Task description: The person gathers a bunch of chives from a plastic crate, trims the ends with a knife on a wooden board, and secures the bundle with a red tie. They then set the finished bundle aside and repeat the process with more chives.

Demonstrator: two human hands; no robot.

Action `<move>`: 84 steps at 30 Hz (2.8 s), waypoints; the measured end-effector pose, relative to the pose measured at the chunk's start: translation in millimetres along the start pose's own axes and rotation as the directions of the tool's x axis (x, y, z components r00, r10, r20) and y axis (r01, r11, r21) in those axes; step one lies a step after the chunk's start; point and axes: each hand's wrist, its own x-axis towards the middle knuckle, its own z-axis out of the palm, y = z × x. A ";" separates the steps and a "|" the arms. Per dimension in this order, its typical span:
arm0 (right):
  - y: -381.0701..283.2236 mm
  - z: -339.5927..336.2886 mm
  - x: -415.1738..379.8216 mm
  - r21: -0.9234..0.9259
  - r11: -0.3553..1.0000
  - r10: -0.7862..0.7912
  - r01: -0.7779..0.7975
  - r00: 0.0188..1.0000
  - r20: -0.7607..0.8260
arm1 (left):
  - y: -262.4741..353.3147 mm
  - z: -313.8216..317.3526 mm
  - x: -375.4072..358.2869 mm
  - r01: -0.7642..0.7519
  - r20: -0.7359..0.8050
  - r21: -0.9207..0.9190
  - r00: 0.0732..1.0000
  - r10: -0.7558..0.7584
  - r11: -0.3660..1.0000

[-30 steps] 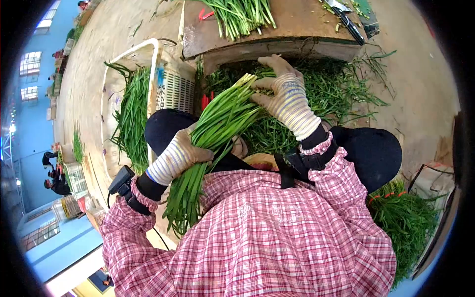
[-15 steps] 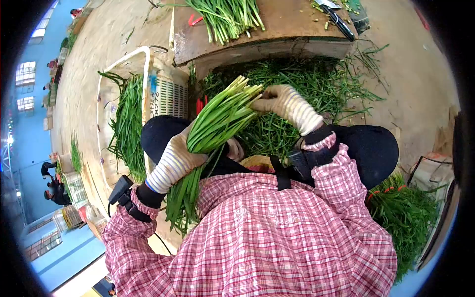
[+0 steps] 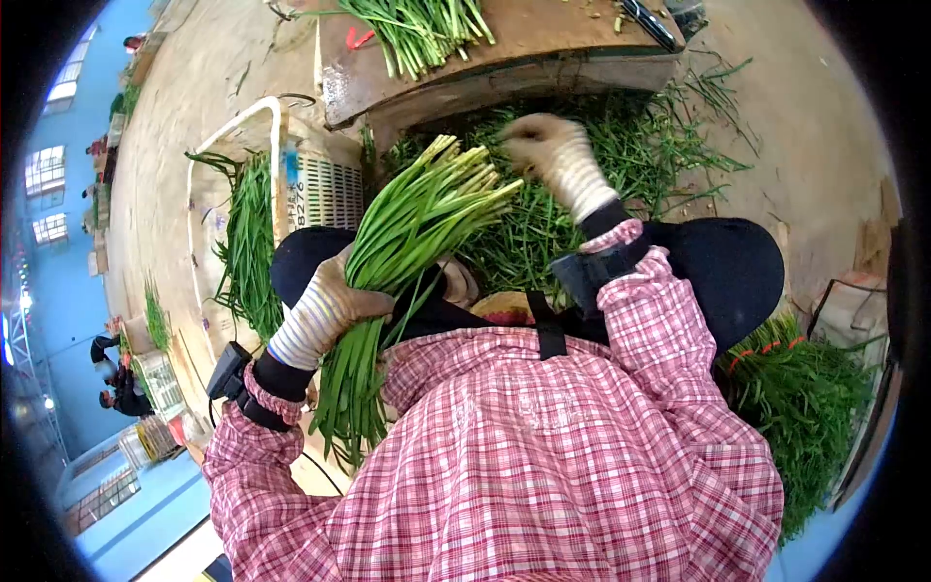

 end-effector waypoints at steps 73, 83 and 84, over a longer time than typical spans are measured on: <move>-29.6 37.8 -25.5 -0.031 0.987 -0.139 0.156 0.941 0.307 | 29.5 -3.8 -0.2 -0.283 -0.052 0.311 0.948 0.313 0.907; -0.9 -9.7 -17.6 -0.334 0.940 -0.125 0.070 0.982 -0.144 | 21.9 -17.1 -1.9 -0.204 -0.062 0.333 0.969 0.237 0.921; -2.8 -25.8 -14.7 -0.478 0.874 -0.062 -0.087 0.956 -0.286 | 20.3 -21.0 -3.8 -0.170 -0.054 0.371 0.977 0.204 0.913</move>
